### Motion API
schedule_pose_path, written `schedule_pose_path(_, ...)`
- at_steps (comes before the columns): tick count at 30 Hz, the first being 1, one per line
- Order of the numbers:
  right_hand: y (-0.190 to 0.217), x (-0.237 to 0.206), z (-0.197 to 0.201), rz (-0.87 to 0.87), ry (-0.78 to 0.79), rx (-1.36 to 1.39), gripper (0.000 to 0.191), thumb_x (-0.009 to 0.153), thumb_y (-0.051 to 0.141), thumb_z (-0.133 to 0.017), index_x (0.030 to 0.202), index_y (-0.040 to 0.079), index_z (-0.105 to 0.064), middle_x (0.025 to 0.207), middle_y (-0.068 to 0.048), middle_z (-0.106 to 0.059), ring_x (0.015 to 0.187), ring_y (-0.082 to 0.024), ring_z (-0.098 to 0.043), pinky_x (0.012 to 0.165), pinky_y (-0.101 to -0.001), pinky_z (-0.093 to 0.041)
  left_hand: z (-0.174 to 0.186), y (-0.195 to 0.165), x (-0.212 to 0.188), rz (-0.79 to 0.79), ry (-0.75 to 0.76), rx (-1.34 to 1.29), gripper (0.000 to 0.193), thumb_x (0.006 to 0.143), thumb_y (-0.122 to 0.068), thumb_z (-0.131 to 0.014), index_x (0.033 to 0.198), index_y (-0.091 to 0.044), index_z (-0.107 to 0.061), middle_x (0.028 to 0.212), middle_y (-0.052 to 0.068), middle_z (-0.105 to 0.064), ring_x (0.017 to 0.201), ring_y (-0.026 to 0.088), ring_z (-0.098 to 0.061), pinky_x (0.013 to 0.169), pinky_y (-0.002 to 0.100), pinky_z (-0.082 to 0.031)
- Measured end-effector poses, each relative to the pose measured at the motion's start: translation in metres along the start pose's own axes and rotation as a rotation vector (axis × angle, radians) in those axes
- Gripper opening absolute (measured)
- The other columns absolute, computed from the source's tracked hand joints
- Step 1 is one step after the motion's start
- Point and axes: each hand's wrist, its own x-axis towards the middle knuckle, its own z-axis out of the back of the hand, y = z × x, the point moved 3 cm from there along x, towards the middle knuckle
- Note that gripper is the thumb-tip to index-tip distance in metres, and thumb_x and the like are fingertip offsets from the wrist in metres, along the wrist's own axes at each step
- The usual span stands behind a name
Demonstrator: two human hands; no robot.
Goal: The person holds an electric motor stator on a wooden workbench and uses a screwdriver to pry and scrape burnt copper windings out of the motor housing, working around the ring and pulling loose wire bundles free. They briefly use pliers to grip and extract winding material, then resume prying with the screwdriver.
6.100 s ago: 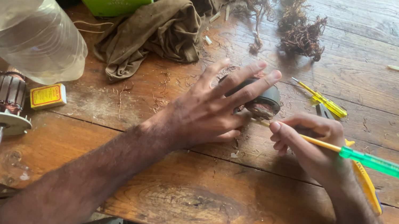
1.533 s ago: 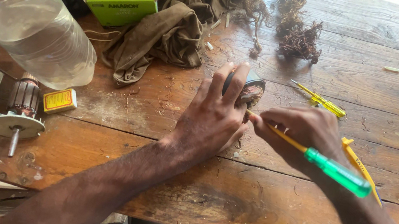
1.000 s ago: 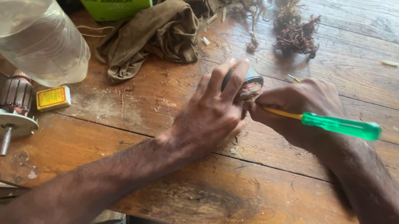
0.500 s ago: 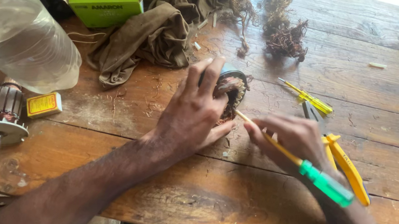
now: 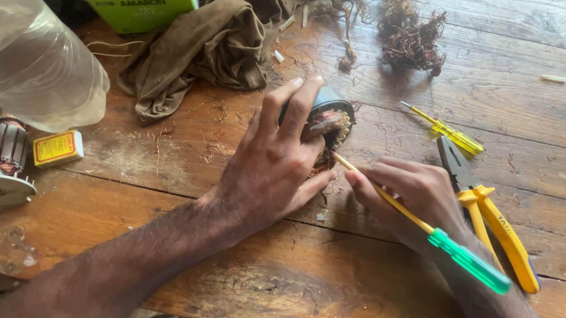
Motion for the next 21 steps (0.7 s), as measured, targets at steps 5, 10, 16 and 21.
schedule_pose_path(5,-0.006,0.002,-0.005,-0.019,0.007,-0.008,0.021,0.097,0.025,-0.069,0.098,0.006,-0.079,0.084,-0.009,-0.077,0.070,-0.024,-0.075,0.060,-0.0368,-0.058,-0.006,-0.007,-0.002,-0.082,-0.077,0.104,0.064,0.080,-0.046,-0.085,0.116,0.006,-0.075,0.147,0.026,-0.031,0.137,0.038,-0.031,0.106,0.055,-0.051)
schedule_pose_path(10,-0.014,0.003,-0.002,-0.046,0.076,-0.018,0.026,0.098,0.028,-0.067,0.097,0.005,-0.078,0.083,-0.010,-0.077,0.073,-0.025,-0.074,0.063,-0.0389,-0.058,-0.007,-0.010,-0.005,-0.123,-0.058,0.114,0.050,0.084,-0.034,-0.083,0.113,0.007,-0.074,0.148,0.024,-0.031,0.140,0.038,-0.031,0.108,0.053,-0.050)
schedule_pose_path(16,-0.022,0.018,0.004,-0.032,0.170,-0.001,0.029,0.095,0.034,-0.067,0.090,0.009,-0.080,0.074,-0.007,-0.077,0.061,-0.020,-0.073,0.057,-0.0368,-0.058,-0.009,-0.011,-0.003,-0.080,-0.042,0.137,0.044,0.085,-0.027,-0.081,0.109,0.009,-0.073,0.148,0.022,-0.031,0.141,0.037,-0.031,0.114,0.051,-0.047)
schedule_pose_path(21,-0.029,0.033,0.007,-0.096,0.334,-0.092,0.035,0.095,0.040,-0.065,0.081,0.012,-0.079,0.059,-0.005,-0.070,0.044,-0.017,-0.063,0.047,-0.0372,-0.054,-0.010,-0.011,-0.004,-0.107,-0.040,0.153,0.052,0.083,-0.031,-0.082,0.113,0.010,-0.073,0.147,0.025,-0.031,0.139,0.039,-0.031,0.111,0.053,-0.046)
